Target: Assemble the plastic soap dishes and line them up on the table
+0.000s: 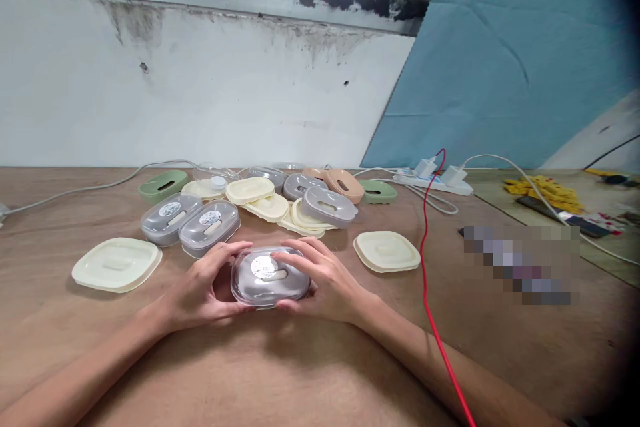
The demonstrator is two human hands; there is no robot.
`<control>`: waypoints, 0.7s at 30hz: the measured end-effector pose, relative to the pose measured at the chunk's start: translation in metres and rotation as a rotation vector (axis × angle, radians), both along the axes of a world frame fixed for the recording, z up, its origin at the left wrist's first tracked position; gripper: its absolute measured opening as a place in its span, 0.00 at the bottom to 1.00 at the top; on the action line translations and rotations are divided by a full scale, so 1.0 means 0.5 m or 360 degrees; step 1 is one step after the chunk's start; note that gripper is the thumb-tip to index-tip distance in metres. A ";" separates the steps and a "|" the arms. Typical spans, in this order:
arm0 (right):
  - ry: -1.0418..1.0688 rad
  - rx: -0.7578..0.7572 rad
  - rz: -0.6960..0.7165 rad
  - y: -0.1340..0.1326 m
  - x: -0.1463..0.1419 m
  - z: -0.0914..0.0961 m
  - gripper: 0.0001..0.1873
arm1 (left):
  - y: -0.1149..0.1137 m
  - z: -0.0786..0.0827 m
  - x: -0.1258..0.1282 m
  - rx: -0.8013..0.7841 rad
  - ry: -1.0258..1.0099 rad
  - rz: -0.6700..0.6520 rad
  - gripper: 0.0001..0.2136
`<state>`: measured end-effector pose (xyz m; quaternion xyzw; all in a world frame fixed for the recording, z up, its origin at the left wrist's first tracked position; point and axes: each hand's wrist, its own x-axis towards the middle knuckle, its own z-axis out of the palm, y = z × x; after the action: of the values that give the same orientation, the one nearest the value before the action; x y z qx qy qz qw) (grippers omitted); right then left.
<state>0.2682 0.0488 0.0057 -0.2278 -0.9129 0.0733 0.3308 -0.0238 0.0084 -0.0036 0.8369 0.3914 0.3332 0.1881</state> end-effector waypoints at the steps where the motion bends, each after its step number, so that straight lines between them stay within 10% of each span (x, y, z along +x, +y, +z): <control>1: -0.0002 -0.0052 0.0004 0.001 0.002 0.001 0.37 | -0.002 0.003 0.003 0.0000 0.0009 0.0003 0.39; 21: -0.0057 -0.0336 0.0189 0.017 0.027 0.011 0.44 | -0.012 0.025 0.008 0.0199 0.0152 -0.0163 0.31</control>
<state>0.2816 0.0574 0.0111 -0.2082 -0.9177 0.1845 0.2835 -0.0200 0.0025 0.0087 0.8809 0.3351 0.3066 0.1334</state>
